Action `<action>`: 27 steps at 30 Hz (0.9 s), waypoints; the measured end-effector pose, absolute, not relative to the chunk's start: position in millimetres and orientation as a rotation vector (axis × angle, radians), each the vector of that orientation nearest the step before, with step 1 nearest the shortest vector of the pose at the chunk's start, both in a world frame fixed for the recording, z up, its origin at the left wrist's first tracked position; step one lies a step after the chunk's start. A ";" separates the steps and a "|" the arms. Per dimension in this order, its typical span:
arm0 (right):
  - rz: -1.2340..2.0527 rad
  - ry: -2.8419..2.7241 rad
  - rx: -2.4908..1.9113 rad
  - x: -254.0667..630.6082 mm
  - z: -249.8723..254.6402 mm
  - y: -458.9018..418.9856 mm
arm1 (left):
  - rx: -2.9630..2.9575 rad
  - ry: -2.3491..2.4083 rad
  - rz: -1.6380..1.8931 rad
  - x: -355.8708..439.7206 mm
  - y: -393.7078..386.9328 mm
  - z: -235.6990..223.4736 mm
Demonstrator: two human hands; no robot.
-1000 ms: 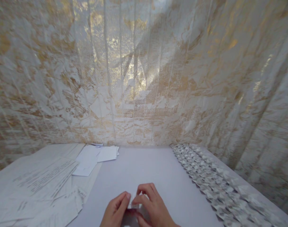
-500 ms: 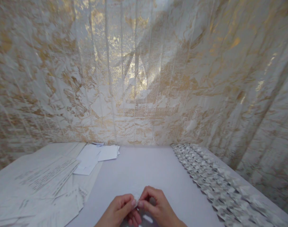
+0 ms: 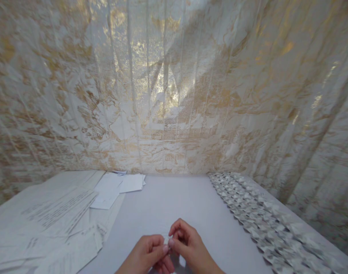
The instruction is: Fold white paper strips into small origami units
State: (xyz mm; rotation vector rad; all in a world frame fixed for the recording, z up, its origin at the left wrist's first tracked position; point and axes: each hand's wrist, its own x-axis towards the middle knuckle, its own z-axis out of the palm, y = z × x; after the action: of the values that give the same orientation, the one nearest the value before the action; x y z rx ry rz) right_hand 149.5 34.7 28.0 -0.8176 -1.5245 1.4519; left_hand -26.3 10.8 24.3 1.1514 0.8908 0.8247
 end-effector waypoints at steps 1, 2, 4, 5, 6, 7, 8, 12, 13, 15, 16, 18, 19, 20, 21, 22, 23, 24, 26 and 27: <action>1.452 -1.521 -0.823 148.8 27.7 34.3 | 1.147 0.891 0.829 -26.1 10.5 23.2; 1.457 -1.512 -0.823 148.0 27.2 34.0 | 1.143 0.891 0.833 -25.9 10.3 21.8; 1.487 -1.485 -0.810 146.1 24.9 34.0 | 1.135 0.892 0.842 -25.3 10.0 18.4; 1.511 -1.471 -0.798 145.0 23.3 34.3 | 1.131 0.893 0.845 -25.0 10.1 16.7; 1.536 -1.454 -0.782 144.0 21.6 34.8 | 1.125 0.894 0.849 -24.6 10.2 15.0; 1.554 -1.433 -0.765 143.2 19.8 35.3 | 1.120 0.897 0.853 -24.3 10.5 13.6; 1.566 -1.417 -0.749 142.6 18.4 35.8 | 1.115 0.901 0.857 -24.0 10.8 12.6; 1.566 -1.473 -0.683 143.8 17.0 37.5 | 1.108 0.925 0.875 -23.3 12.8 12.8; 1.559 -1.500 -0.679 144.9 17.3 38.2 | 1.110 0.931 0.883 -23.4 13.3 14.2; 1.528 -1.508 -0.692 146.9 17.6 40.1 | 1.120 0.941 0.906 -23.7 13.9 18.3; 1.506 -1.484 -0.706 147.5 17.5 41.3 | 1.132 0.945 0.929 -24.1 13.9 20.8; 1.481 -1.415 -0.718 147.7 17.2 42.9 | 1.181 0.944 0.993 -24.9 13.3 25.8; 1.488 -1.388 -0.711 147.3 17.5 43.1 | 1.211 0.938 1.025 -25.3 12.7 27.7; 1.502 -1.377 -0.698 146.7 18.3 42.7 | 1.235 0.936 1.056 -25.7 11.9 29.0; 1.519 -1.387 -0.686 146.1 19.5 41.6 | 1.251 0.943 1.085 -26.1 11.0 29.5; 1.537 -1.415 -0.677 145.6 21.2 40.2 | 1.261 0.960 1.110 -26.4 10.0 29.1; 1.543 -1.460 -0.675 145.4 23.1 38.5 | 1.265 0.992 1.132 -26.6 9.0 28.2; 1.526 -1.519 -0.684 145.5 25.2 36.7 | 1.273 1.034 1.155 -26.7 8.0 26.8; 1.443 -1.652 -0.724 146.6 28.8 33.7 | 1.314 1.110 1.179 -26.5 6.3 24.4; 1.393 -1.710 -0.747 147.3 30.2 32.6 | 1.337 1.131 1.178 -26.3 5.5 23.9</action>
State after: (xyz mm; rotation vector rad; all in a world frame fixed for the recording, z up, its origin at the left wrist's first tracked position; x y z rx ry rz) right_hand 147.3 32.6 30.2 -0.7472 -1.7101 1.3926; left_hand -26.3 5.5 23.9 1.3368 1.1306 1.1777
